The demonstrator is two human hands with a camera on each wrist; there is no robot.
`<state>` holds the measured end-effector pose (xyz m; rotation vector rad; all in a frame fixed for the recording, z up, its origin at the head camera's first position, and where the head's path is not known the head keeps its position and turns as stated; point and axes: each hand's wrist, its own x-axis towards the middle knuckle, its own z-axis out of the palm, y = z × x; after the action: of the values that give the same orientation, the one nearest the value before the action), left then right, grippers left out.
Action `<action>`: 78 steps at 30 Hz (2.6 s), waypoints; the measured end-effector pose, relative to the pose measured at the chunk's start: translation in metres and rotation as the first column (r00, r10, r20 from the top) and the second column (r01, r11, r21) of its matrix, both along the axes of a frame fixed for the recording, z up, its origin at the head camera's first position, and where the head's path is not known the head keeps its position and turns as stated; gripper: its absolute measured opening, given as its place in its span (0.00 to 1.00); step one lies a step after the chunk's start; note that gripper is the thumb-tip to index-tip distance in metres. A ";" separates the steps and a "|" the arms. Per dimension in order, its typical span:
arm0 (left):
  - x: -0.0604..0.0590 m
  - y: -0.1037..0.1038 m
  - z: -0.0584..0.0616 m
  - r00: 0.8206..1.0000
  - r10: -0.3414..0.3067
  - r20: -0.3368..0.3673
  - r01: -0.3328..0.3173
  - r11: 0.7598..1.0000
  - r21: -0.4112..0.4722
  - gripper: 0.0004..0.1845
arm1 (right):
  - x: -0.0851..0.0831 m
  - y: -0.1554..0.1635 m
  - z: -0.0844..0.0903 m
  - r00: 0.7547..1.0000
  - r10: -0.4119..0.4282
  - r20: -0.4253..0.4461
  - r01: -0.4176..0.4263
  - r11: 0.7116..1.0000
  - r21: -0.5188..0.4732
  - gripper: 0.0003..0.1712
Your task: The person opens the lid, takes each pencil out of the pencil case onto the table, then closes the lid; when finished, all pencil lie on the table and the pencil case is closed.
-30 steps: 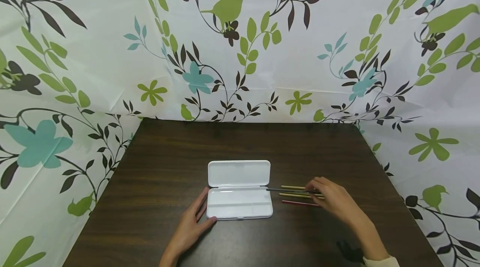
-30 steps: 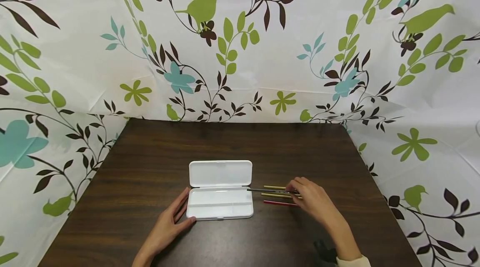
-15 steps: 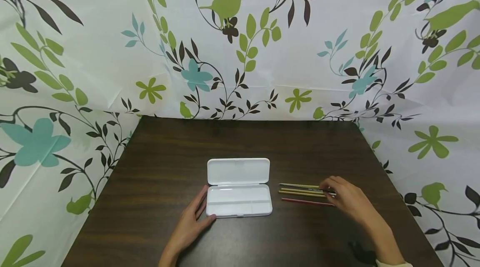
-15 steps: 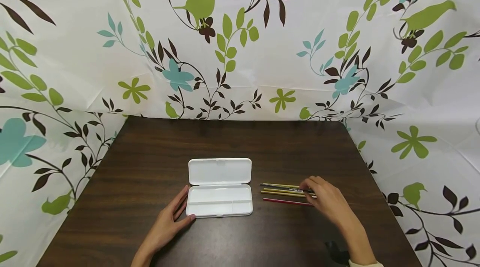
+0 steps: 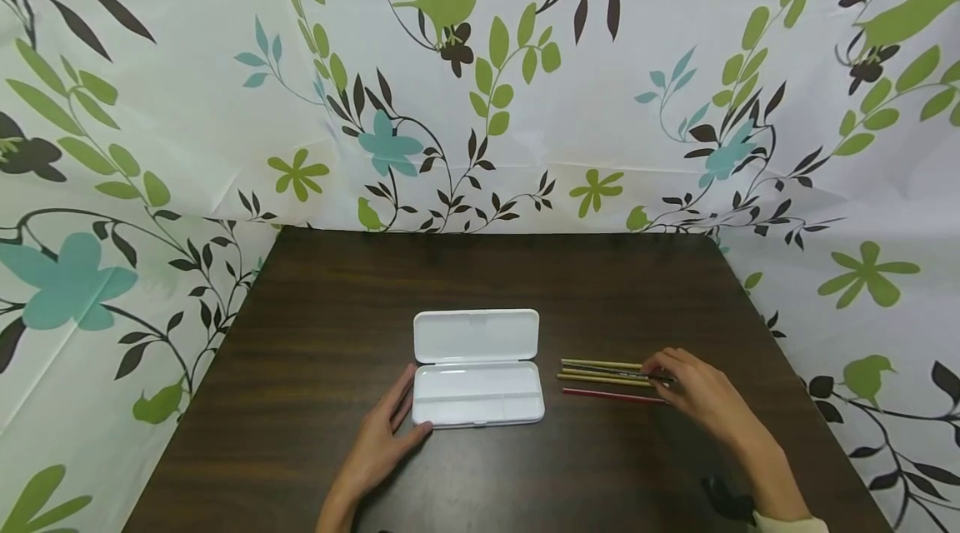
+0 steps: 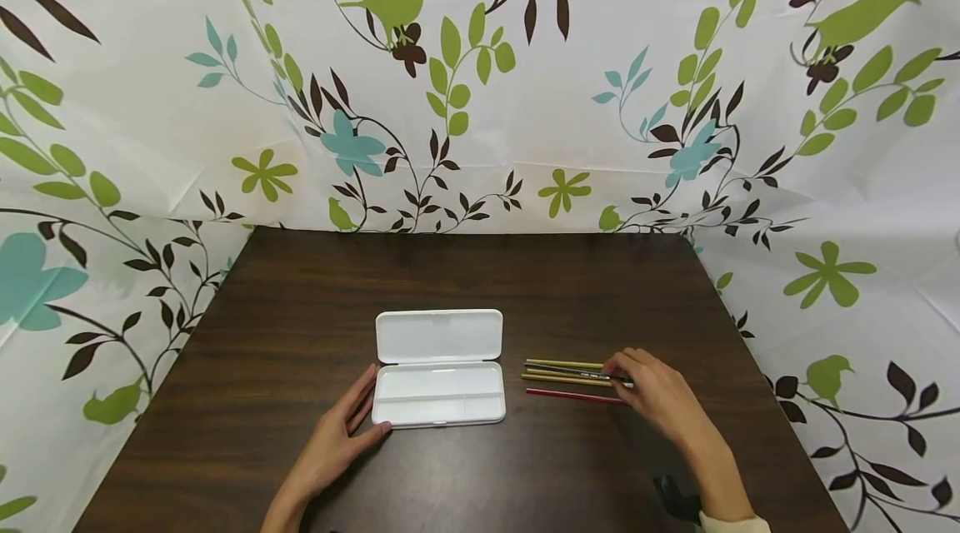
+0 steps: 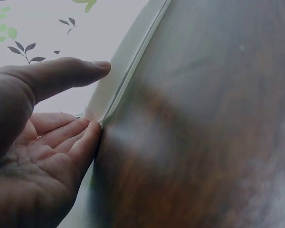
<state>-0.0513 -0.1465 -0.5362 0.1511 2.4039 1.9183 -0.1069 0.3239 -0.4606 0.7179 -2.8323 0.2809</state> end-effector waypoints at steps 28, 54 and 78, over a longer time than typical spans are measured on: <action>-0.001 0.001 0.004 0.999 0.017 0.030 -0.016 1.000 -0.004 0.49 | -0.007 0.011 -0.024 0.993 -0.046 0.113 0.040 0.998 0.056 0.15; 0.002 -0.001 0.002 0.999 0.028 0.038 -0.028 1.000 0.003 0.49 | -0.031 -0.049 0.022 0.979 0.003 0.202 0.028 0.988 -0.150 0.18; 0.001 0.001 -0.001 1.000 0.019 0.007 -0.020 0.999 0.045 0.50 | -0.080 -0.147 0.030 0.908 0.244 0.340 -0.185 0.963 -0.196 0.27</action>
<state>-0.0501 -0.1453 -0.5367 0.1242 2.3678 1.9797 -0.1865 0.1773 -0.4310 1.0404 -3.0166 0.7403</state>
